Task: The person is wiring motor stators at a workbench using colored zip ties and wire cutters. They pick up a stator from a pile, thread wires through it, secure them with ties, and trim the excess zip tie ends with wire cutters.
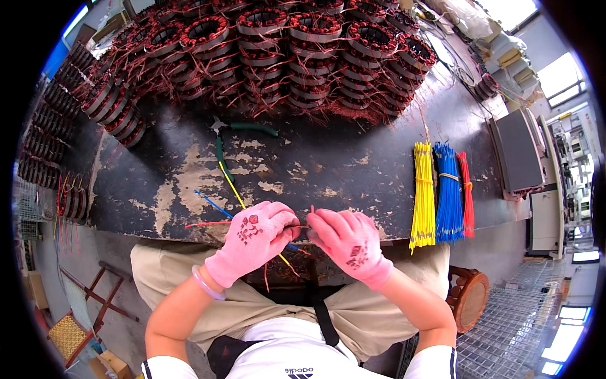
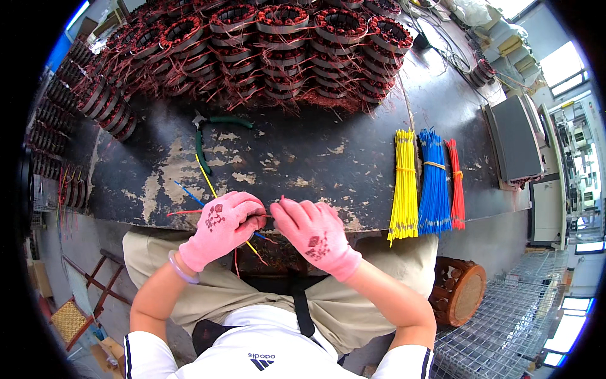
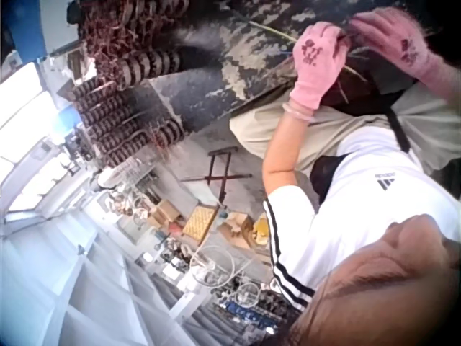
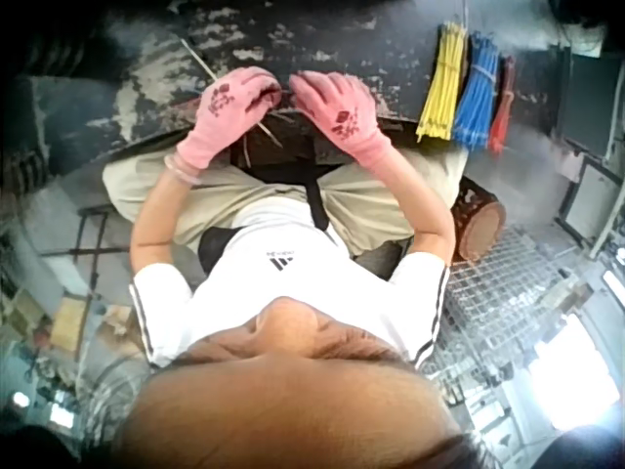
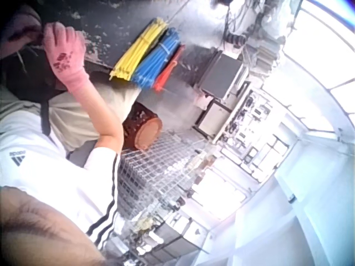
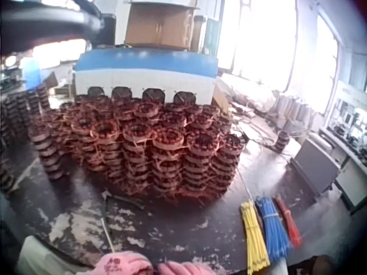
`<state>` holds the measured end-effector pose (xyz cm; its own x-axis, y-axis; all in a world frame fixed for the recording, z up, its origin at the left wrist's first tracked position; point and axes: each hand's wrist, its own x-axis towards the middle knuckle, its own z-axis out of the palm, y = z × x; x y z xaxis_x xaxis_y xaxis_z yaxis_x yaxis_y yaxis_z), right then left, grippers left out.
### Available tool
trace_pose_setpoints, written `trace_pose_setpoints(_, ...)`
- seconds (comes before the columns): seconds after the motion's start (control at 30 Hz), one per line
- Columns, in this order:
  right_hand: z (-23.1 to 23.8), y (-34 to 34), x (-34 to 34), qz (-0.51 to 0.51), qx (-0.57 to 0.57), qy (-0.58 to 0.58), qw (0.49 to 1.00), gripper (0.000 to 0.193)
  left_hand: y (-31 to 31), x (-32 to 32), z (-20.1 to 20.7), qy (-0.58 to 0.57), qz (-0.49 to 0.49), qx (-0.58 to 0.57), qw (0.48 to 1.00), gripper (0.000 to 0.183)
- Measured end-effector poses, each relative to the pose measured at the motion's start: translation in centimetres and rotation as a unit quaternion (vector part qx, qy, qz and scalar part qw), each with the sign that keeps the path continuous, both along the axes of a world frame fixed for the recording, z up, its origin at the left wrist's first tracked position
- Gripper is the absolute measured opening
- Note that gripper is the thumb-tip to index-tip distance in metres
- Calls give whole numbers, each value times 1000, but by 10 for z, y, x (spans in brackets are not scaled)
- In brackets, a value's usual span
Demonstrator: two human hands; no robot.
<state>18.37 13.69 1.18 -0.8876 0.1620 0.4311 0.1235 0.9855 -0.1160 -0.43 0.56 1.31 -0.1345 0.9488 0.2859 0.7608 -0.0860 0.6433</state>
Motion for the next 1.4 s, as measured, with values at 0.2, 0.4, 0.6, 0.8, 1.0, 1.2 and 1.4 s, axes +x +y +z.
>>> trace_pose_setpoints(0.2, -1, -2, -14, -99, -411, -144, 895, 20, 0, 2, -3, -4, 7, 16, 1000, 15)
trace_pose_setpoints(0.4, 11, 9, -9, -78, -738, -197, 640, 21, -2, 0, -6, 2, -9, 28, 1000, 17)
trace_pose_setpoints(0.6, 15, 9, -15, 43, -103, -120, 987, 26, -2, 1, -5, -1, 4, 20, 1000, 18)
trace_pose_setpoints(0.8, 4, 8, -21, -108, -807, -161, 558, 22, -1, -2, -4, -4, -11, 18, 1000, 18)
trace_pose_setpoints(1.0, 13, 0, -12, -31, -181, -38, 982, 22, -2, 0, -6, -11, -2, 17, 1000, 17)
trace_pose_setpoints(1.2, -3, -3, -13, 46, -75, 8, 996, 28, -1, 3, -6, 7, 18, 31, 999, 15)
trace_pose_setpoints(1.4, -10, 0, -15, 34, -125, 4, 992, 38, -5, -3, -2, 10, -8, -1, 1000, 19)
